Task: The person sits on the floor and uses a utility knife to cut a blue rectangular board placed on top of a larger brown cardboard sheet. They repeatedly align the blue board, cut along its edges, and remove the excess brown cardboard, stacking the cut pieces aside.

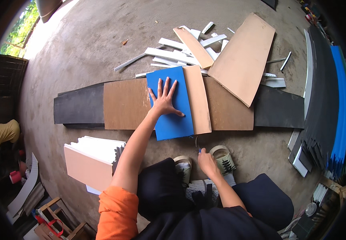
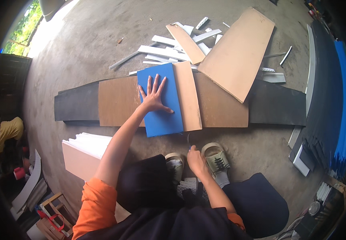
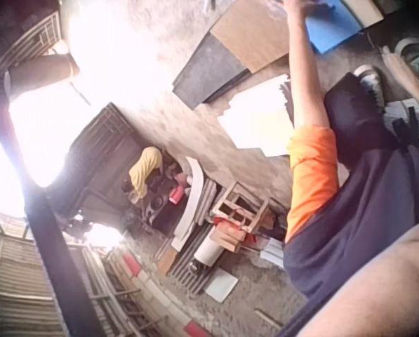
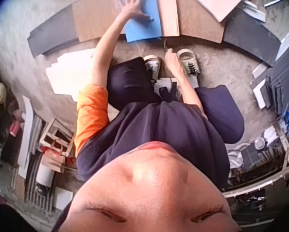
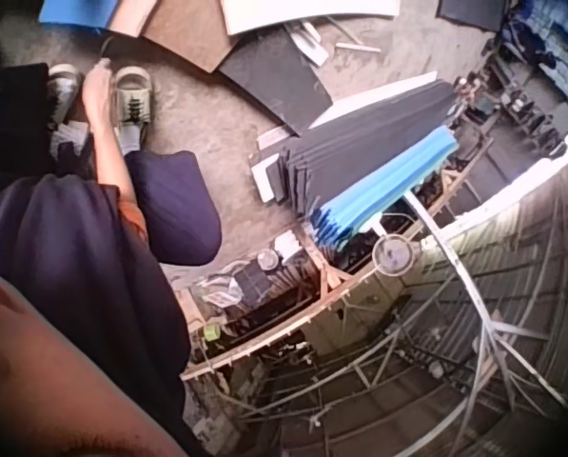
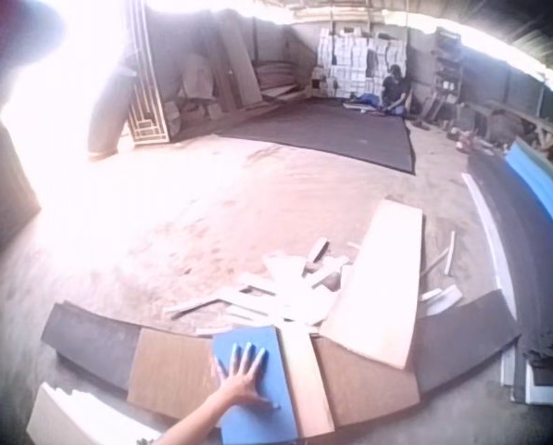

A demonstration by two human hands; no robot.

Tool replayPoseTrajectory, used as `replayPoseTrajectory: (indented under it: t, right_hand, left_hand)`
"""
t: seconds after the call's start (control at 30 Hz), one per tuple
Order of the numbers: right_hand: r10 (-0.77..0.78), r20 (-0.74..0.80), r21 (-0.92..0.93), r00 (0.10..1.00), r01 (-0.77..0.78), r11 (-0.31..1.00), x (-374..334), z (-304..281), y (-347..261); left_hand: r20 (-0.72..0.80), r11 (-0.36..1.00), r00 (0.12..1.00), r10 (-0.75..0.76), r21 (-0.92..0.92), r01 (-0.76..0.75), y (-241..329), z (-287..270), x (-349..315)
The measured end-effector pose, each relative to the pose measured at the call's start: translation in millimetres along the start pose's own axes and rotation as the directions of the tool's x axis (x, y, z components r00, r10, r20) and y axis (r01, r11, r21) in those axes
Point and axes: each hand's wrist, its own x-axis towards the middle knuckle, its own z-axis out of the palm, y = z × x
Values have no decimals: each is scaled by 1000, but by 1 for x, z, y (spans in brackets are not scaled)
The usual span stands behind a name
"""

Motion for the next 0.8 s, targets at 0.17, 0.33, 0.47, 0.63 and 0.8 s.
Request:
replayPoseTrajectory:
  t: [0.17,0.33,0.47,0.63,0.8]
  right_hand:
    - [-224,-673,5,705,307,952,96,-76,-5]
    - [-116,-601,313,790,367,876,158,-93,-31]
    - [28,-490,542,871,280,792,161,-100,-46]
    - [18,-502,603,865,335,724,148,-118,-56]
    - [-146,-735,436,662,625,647,118,-144,-85]
  left_hand:
    - [-80,1000,997,22,-20,-24,1,4,0]
    - [-147,998,988,-53,-26,49,3,10,10]
    - [-56,974,976,-212,-97,206,31,-5,11]
    - [-32,935,953,-302,-204,289,36,-28,-2]
    - [-171,869,861,-479,-226,440,-18,-18,-22]
